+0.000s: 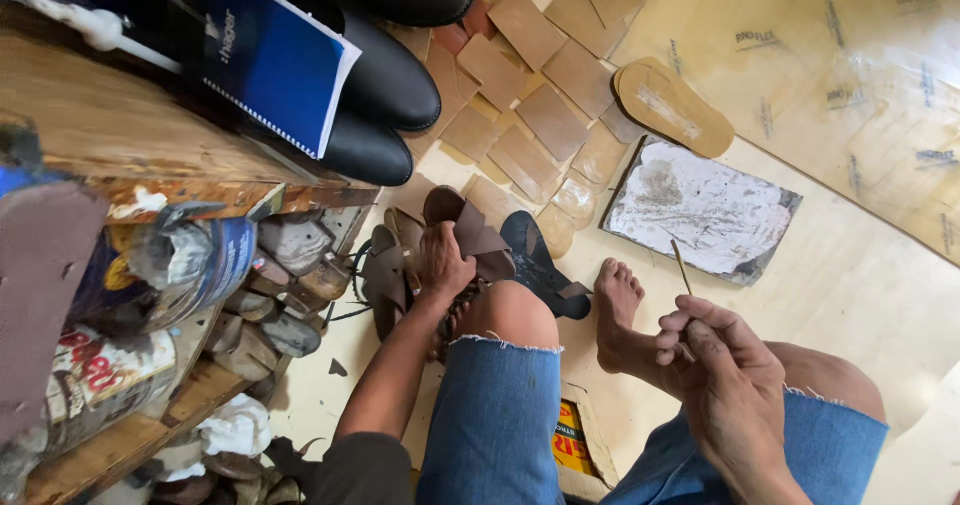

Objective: The person is sewing a brown sandal using a needle and thread. They repeatedly push the needle through the sandal strap and pull the thread to stitch the material together.

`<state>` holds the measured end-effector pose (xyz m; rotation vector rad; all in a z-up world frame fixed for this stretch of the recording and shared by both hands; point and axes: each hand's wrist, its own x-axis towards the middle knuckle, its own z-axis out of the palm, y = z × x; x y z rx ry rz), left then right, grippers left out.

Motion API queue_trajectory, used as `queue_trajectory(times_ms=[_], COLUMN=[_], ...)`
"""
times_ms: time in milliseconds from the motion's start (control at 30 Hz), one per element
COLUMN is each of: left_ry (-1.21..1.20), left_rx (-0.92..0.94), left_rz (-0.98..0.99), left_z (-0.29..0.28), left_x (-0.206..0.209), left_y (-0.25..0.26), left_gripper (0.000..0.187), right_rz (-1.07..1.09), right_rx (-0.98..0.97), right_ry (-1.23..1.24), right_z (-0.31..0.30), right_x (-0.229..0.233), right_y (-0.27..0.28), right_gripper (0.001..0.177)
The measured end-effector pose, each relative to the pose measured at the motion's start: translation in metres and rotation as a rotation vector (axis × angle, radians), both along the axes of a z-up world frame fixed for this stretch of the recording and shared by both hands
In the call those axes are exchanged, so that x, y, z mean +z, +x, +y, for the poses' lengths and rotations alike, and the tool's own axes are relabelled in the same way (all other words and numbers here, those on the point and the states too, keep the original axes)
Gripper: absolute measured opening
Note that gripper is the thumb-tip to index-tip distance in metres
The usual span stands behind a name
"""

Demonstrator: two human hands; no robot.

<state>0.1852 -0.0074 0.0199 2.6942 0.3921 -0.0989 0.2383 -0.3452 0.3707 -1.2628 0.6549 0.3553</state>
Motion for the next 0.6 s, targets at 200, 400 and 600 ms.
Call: queue_trajectory(times_ms=[200,400,600], left_ry=[-0.068,0.028,0.129], left_rx=[0.163,-0.341,-0.534], left_rz=[0.076,-0.425,-0.638], left_z=[0.007,0.005,0.017], left_x=[-0.012,0.102,0.232], left_y=[-0.019,0.009,0.046], left_gripper=[0.074,0.060,0.049], right_rz=[-0.020,0.006,-0.158], right_rx=[-0.010,0.256,0.201], right_ry=[-0.004,-0.298,-0.313], right_z=[0.003,0.027,0.042], right_x=[0.009,0.028,0.021], right_y=[0.002,0.012,0.010], right_gripper=[0.024,0.043,0.044])
